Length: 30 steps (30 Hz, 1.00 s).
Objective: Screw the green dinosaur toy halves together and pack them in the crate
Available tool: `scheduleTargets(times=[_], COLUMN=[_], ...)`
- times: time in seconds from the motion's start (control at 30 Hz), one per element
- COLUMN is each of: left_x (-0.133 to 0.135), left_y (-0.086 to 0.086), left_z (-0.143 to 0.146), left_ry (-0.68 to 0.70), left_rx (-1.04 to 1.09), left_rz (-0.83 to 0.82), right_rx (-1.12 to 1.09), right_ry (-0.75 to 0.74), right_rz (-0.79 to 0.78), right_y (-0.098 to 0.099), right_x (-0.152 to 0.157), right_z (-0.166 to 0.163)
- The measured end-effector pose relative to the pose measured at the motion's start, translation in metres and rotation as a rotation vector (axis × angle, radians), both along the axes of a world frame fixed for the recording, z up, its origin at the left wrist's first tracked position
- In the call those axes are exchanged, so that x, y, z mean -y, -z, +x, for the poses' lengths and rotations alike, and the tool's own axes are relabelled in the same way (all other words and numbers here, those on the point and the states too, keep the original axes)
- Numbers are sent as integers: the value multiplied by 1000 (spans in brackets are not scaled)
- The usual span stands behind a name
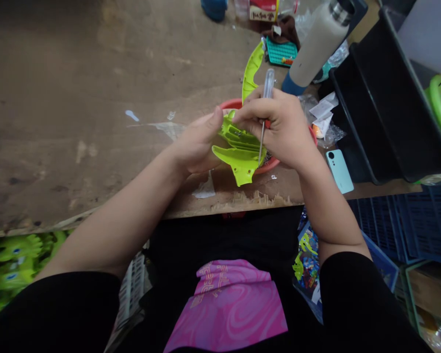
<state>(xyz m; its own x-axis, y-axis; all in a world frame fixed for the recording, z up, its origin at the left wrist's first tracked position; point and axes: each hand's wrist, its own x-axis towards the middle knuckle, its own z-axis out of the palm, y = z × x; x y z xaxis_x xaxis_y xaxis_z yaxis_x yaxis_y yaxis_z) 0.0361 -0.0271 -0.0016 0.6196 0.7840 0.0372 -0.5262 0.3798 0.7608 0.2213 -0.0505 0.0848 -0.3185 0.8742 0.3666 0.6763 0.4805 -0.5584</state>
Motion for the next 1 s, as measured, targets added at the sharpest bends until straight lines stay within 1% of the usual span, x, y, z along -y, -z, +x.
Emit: scheduleTargets(times=[0.1,0.17,0.23,0.33,0.4,0.5,0.6,0.7,0.9,1.0], left_x=[-1,-3,-4,-6,-6,-5,-4,-4,-5,-6], left_y=[1,3,5,5,4,2,3,3,-1,1], left_z=[-1,-4,-7,-13,-16,-18,-19,-19,-19,-19], left_ry=[44,89,143,240,271,276,273,273,257,263], left_rx=[-24,-18,14,50,57,48,17,4,37,36], left_rz=[4,20,55,95,99,107,115,109,76,73], right_rx=[26,69,110,161,184,217,252,251,208,231], right_ry=[-53,-66,-86,-139,-170,-178,-154,-154,-185,-132], right_rz=[-58,-48,-13,96,133,33,-80,-111,-89,-164], right_y=[-4,-4,-2,1,0,-4,-10,-13,-16,-17], right_x=[0,0,-1,-5,-7,-9,-7,-4,0,0], right_z=[-1,-2,-2,0,1,2,-1,-4,-5,-5])
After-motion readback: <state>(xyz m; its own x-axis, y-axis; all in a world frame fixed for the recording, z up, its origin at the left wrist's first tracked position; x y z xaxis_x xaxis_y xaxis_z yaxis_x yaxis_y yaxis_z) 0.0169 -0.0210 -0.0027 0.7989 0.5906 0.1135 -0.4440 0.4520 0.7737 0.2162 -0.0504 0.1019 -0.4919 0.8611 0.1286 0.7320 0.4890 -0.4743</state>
